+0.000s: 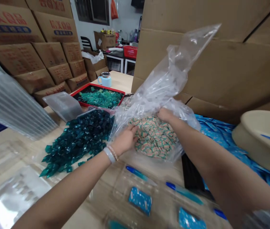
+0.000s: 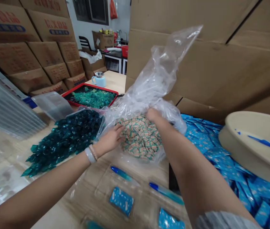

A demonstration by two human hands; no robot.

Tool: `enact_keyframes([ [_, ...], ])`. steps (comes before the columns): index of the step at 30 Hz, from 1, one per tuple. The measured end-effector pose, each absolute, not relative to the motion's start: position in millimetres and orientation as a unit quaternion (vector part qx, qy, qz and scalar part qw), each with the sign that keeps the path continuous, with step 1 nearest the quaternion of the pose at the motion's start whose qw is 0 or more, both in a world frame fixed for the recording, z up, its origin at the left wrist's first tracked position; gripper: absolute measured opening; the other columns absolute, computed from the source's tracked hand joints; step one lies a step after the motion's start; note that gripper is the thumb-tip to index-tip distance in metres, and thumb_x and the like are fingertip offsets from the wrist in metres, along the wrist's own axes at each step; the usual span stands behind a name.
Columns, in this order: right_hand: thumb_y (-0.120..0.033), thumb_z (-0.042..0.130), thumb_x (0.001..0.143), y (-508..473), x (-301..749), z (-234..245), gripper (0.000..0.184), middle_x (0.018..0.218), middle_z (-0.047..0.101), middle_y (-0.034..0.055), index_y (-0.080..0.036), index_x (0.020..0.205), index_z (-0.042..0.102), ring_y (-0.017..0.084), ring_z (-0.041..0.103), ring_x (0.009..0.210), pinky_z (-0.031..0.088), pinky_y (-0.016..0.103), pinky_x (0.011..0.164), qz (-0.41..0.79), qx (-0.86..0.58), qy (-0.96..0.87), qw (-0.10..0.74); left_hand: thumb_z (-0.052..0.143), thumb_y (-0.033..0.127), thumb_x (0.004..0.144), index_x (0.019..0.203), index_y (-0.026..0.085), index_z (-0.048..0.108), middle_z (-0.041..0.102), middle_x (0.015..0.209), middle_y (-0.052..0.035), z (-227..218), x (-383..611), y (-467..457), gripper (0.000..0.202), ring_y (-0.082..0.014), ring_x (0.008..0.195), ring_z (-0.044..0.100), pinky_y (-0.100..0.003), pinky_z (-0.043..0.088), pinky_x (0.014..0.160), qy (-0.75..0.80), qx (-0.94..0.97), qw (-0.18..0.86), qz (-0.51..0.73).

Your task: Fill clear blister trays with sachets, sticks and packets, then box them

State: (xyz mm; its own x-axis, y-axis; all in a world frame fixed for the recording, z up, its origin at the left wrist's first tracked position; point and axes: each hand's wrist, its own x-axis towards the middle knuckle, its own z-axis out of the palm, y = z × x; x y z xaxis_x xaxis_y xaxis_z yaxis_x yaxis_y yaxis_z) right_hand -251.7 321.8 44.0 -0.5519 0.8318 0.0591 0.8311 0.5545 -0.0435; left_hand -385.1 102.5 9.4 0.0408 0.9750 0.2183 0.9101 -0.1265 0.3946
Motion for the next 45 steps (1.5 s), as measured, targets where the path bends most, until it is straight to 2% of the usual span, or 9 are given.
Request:
enact_keyframes([
  [5,-0.026,0.038,0.082,298,-233,48,0.034,0.106,0.059,0.0174,-0.009,0.104,0.059,0.027,0.052,0.101,0.038,0.037,0.084,-0.105,-0.447,-0.886,0.066,0.051,0.023,0.077,0.131,0.018,0.031,0.025,0.140,-0.0108,43,-413,176,0.058,-0.0335,0.126,0.021,-0.049,0.020,0.101,0.700,0.701,0.016,0.135],
  [8,-0.029,0.046,0.080,302,-207,57,0.040,0.123,0.048,0.0138,-0.013,0.116,0.051,0.030,0.037,0.116,0.027,0.043,0.095,-0.187,-0.389,-0.899,0.073,0.048,0.029,0.079,0.134,0.013,0.024,0.022,0.141,-0.0136,47,-435,201,0.062,-0.0350,0.127,0.018,-0.049,0.019,0.101,0.764,0.633,0.025,0.123],
  [12,-0.031,0.046,0.081,293,-194,62,0.038,0.116,0.054,0.0142,-0.013,0.114,0.052,0.029,0.040,0.112,0.023,0.047,0.096,-0.179,-0.396,-0.899,0.054,0.048,0.026,0.080,0.129,0.012,0.033,0.031,0.136,-0.0159,42,-434,192,0.054,-0.0309,0.125,0.025,-0.045,0.023,0.101,0.730,0.670,0.002,0.136],
  [18,-0.021,0.039,0.083,226,-220,39,0.026,0.084,0.065,0.0071,-0.017,0.088,0.063,0.018,0.057,0.080,0.040,0.027,0.074,0.009,-0.351,-0.936,0.024,0.037,0.016,0.083,0.095,0.010,0.059,0.059,0.096,-0.0145,24,-397,144,0.026,-0.0201,0.089,0.057,-0.030,0.043,0.079,0.722,0.676,0.069,0.130],
  [23,-0.010,0.041,0.079,221,-241,8,0.029,0.099,0.062,0.0060,-0.017,0.098,0.063,0.015,0.056,0.090,0.040,0.024,0.081,0.121,-0.315,-0.938,0.076,0.044,0.017,0.079,0.082,0.009,0.063,0.061,0.088,-0.0149,0,-392,108,0.021,-0.0205,0.076,0.060,-0.029,0.046,0.068,0.753,0.640,0.143,0.062],
  [27,-0.014,0.040,0.082,238,-274,0,0.031,0.101,0.061,0.0059,-0.019,0.103,0.062,0.017,0.054,0.094,0.040,0.026,0.082,0.125,-0.327,-0.926,0.144,0.044,0.018,0.078,0.079,0.011,0.063,0.063,0.082,-0.0114,-2,-403,102,0.020,-0.0179,0.073,0.059,-0.026,0.044,0.067,0.765,0.610,0.158,0.131],
  [33,-0.018,0.040,0.082,248,-306,-10,0.028,0.094,0.057,0.0056,-0.021,0.100,0.063,0.017,0.054,0.082,0.041,0.025,0.072,0.076,-0.312,-0.937,0.139,0.049,0.021,0.075,0.075,0.011,0.062,0.062,0.067,-0.0084,6,-410,102,0.017,-0.0173,0.062,0.056,-0.025,0.042,0.060,0.792,0.547,0.159,0.221],
  [38,-0.015,0.043,0.080,248,-303,-8,0.023,0.097,0.053,0.0072,-0.018,0.095,0.061,0.017,0.050,0.088,0.040,0.025,0.075,0.034,-0.253,-0.958,0.133,0.044,0.017,0.079,0.079,0.010,0.063,0.064,0.074,-0.0106,0,-411,107,0.021,-0.0186,0.070,0.058,-0.026,0.043,0.068,0.790,0.540,0.155,0.246],
  [45,-0.013,0.044,0.077,250,-300,-3,0.019,0.092,0.055,0.0087,-0.016,0.090,0.058,0.019,0.050,0.088,0.039,0.028,0.076,0.023,-0.268,-0.959,0.087,0.042,0.010,0.078,0.091,0.005,0.061,0.057,0.105,-0.0200,-3,-400,126,0.024,-0.0214,0.081,0.060,-0.030,0.046,0.072,0.798,0.572,0.137,0.130],
])
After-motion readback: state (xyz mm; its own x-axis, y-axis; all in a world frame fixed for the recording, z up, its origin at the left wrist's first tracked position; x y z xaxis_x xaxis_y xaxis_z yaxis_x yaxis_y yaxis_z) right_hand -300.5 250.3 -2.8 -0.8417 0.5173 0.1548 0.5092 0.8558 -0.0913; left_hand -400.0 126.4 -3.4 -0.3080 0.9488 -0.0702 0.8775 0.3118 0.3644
